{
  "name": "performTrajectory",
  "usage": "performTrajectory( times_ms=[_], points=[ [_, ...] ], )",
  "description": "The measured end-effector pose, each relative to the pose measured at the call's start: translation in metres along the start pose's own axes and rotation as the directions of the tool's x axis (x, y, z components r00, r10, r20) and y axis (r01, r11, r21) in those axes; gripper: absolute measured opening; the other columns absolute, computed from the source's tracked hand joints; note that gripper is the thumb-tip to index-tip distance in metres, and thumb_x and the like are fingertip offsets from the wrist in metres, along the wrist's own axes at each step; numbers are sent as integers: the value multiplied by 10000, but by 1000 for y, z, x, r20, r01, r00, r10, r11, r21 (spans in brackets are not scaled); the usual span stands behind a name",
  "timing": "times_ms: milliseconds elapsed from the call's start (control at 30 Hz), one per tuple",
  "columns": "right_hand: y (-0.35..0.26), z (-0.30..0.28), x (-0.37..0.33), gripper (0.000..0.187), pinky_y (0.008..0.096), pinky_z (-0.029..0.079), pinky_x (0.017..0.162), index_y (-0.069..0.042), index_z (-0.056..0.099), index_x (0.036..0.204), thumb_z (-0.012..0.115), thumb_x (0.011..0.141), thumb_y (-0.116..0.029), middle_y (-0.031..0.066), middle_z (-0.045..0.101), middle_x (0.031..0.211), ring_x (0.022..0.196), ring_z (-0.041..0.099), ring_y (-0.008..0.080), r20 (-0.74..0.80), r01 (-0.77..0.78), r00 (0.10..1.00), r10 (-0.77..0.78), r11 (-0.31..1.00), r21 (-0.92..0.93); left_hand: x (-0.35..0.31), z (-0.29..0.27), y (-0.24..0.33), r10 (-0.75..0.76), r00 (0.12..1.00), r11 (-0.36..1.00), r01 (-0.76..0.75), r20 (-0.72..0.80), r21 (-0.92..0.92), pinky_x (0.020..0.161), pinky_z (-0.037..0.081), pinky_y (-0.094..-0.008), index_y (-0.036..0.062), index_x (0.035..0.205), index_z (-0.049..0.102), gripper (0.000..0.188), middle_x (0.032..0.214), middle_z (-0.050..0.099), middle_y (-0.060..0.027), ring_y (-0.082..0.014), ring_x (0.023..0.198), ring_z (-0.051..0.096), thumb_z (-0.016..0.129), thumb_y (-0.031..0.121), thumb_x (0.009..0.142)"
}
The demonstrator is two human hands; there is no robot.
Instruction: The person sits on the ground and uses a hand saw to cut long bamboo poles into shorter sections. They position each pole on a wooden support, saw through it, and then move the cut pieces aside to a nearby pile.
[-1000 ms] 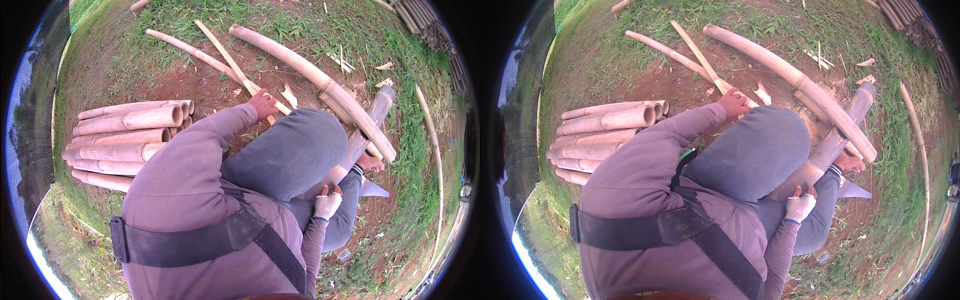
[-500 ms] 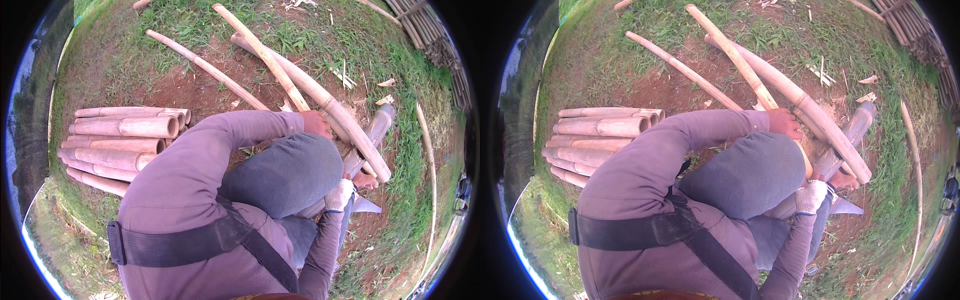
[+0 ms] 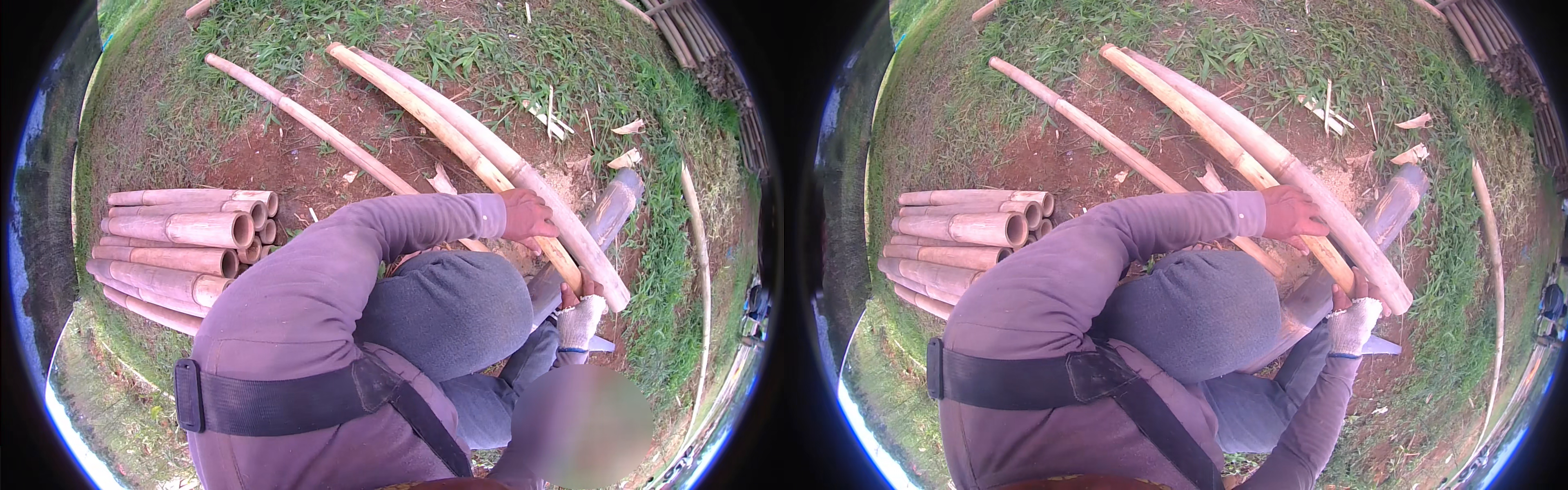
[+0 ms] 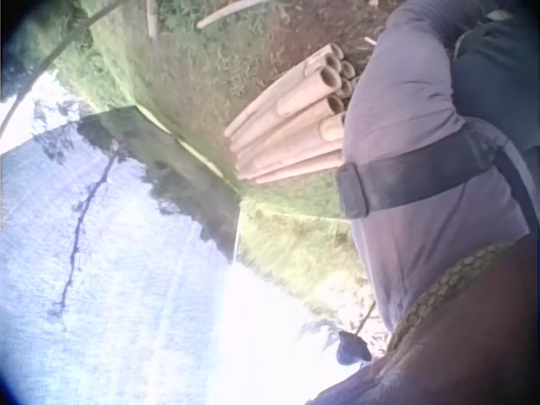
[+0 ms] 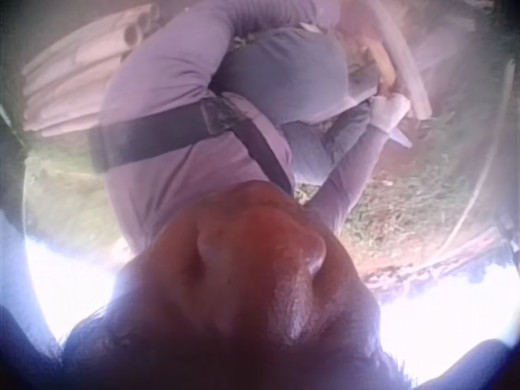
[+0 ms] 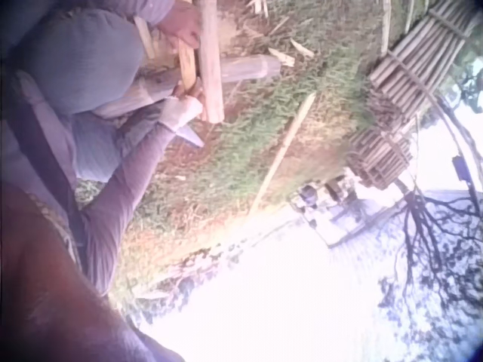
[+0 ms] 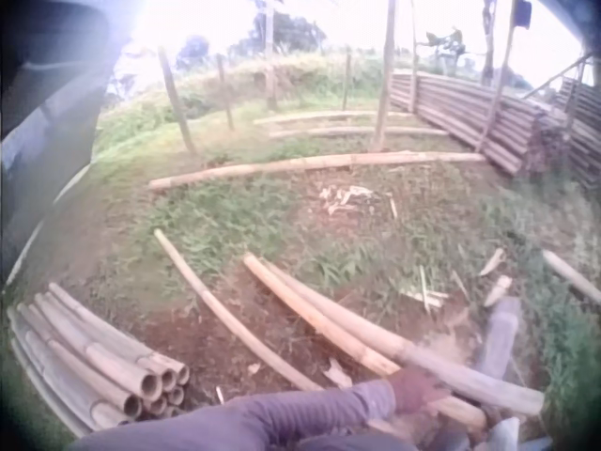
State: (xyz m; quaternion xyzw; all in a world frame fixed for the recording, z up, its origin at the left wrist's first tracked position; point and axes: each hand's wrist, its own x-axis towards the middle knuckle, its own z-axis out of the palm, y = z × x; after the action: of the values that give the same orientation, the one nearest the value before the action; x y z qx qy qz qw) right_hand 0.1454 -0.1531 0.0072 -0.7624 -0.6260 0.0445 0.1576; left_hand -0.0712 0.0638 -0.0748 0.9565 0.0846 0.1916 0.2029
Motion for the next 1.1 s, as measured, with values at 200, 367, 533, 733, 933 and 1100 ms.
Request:
performTrajectory(
  times_ms=[200,367,533,733,933,1100],
  points=[
    [11,3,17,593,523,500,947,-141,721,1392,890,841,-282,148,658,1185,1104,641,367,11,-64,998,66,985,-161,9,-3,-7,-39,998,998,37,-52,-47,974,527,-485,201,1316,681,527,1088,689,-81,-330,1075,687,791,500,897],
    [26,5,33,590,543,493,1035,-184,731,1380,879,838,-364,156,645,1290,1218,611,394,-90,-85,994,68,975,-204,31,-2,-6,-40,990,999,42,-134,13,994,506,-482,172,1290,715,500,1150,664,-65,-310,1100,642,845,409,869],
    [33,7,16,591,548,494,1059,-162,683,1411,840,875,-357,186,640,1358,1275,608,415,-374,-247,911,175,957,-154,39,12,-8,-83,981,996,86,-178,10,1034,490,-495,147,1303,740,498,1181,636,-99,-332,1155,596,879,290,847],
    [111,48,-113,358,496,578,916,5,749,1167,741,980,-300,275,781,1005,976,768,421,-128,-805,583,802,592,41,37,22,-14,-69,977,997,62,-201,-43,1080,505,-479,96,1257,742,476,1254,665,-116,-351,1209,616,894,215,822],
    [208,109,-149,249,453,627,875,-4,813,1042,609,950,-112,152,819,1012,977,802,314,438,-133,825,357,876,-463,42,24,-18,-114,984,987,96,-135,-129,1104,541,-451,51,1341,738,537,1345,714,-198,-380,1255,676,879,133,830],
    [231,132,-132,270,450,627,857,-80,831,1069,610,963,-194,164,817,1014,968,804,329,553,68,806,214,893,-445,43,26,-21,-160,980,968,132,-120,-212,1102,545,-434,23,1337,742,533,1342,723,-219,-387,1244,695,865,71,821]
  ],
)
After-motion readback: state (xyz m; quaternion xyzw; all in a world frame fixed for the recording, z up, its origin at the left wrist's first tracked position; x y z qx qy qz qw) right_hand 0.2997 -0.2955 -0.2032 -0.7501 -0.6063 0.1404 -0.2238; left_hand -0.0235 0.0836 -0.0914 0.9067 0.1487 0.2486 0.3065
